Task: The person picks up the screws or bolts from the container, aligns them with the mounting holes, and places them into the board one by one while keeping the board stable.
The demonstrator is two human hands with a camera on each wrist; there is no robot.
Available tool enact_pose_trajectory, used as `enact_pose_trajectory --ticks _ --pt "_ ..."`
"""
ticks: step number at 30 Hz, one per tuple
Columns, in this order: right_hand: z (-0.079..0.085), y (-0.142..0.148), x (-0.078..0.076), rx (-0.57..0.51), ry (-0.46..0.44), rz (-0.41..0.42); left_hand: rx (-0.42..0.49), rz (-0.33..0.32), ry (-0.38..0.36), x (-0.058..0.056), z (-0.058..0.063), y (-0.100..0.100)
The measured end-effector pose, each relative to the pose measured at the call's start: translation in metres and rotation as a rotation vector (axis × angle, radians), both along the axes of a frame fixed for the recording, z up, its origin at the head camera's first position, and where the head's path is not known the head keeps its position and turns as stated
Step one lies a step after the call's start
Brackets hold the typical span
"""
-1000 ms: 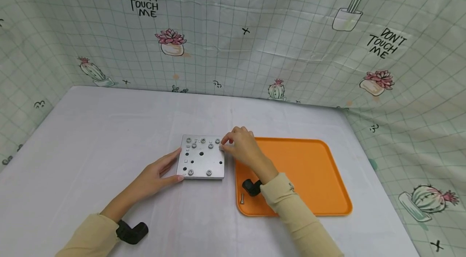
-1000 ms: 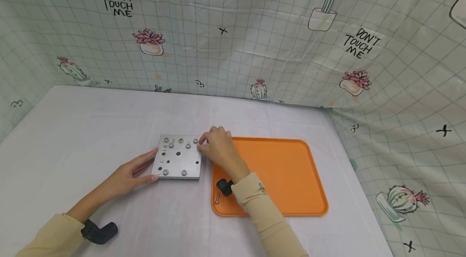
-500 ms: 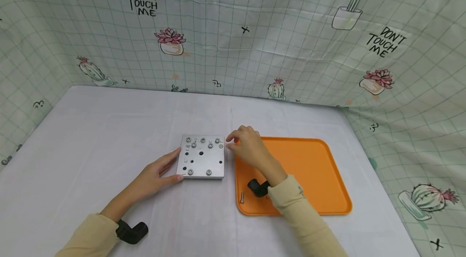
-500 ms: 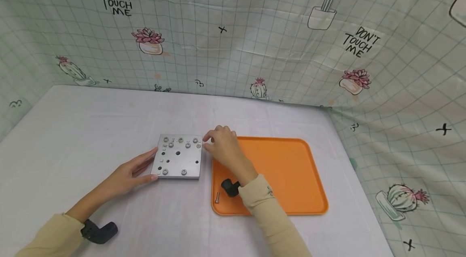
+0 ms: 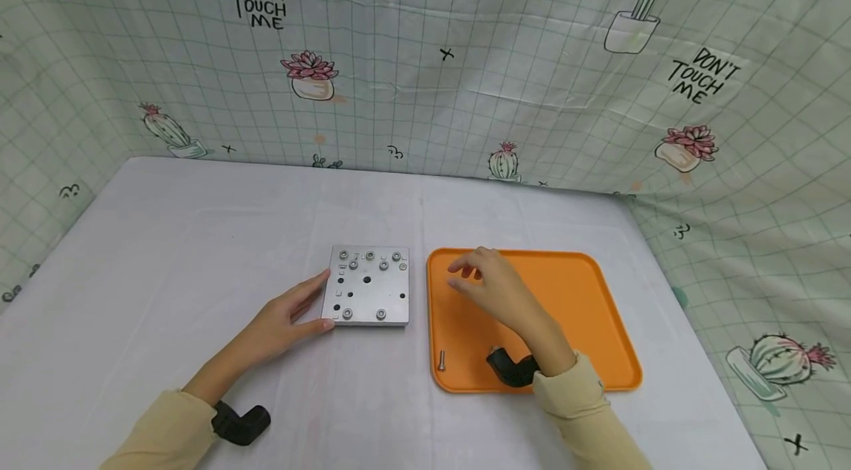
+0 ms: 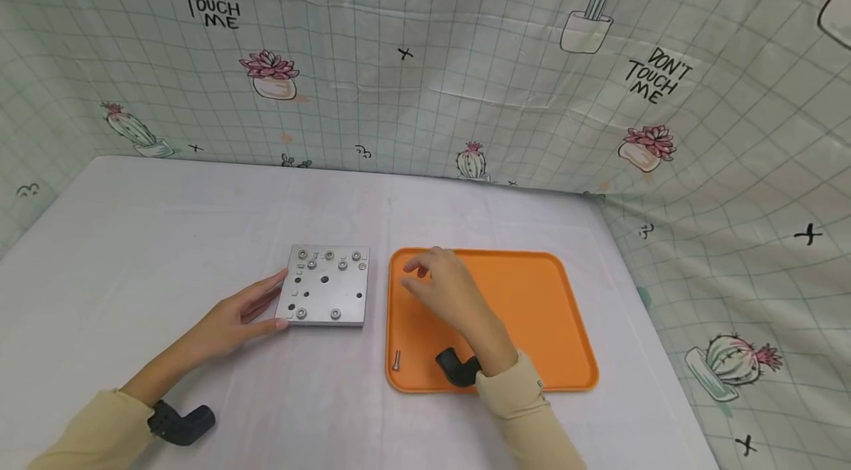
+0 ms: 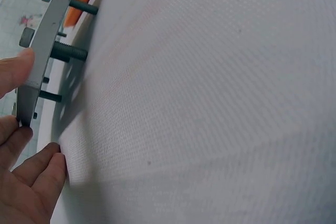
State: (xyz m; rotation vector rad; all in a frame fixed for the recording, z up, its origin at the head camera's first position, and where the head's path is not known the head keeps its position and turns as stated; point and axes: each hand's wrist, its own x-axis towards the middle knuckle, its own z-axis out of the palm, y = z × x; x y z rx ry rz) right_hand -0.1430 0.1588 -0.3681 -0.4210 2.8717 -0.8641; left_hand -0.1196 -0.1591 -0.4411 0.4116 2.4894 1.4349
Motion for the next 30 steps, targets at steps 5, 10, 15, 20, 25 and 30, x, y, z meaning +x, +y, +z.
enact_pose_trajectory --ticks 5,10,15,20,25,30 --pt "-0.005 0.016 0.012 0.022 0.0 -0.011 0.001 -0.009 0.007 -0.001 0.0 -0.001" --pt "-0.012 0.028 0.022 0.042 -0.021 -0.025 -0.004 -0.008 0.011 -0.001 -0.001 -0.002" --pt "-0.019 0.039 0.03 0.051 -0.065 -0.02 -0.008 -0.01 0.016 -0.001 0.0 -0.001" --pt "-0.027 0.05 0.037 0.03 -0.118 0.006 -0.007 -0.01 0.017 0.0 0.001 -0.001" --pt "-0.035 0.06 0.043 -0.006 -0.173 0.055 -0.01 -0.008 0.017 0.0 0.001 -0.001" --pt "-0.04 0.066 0.045 -0.064 -0.258 0.058 -0.002 -0.008 0.002 -0.001 0.001 0.0"
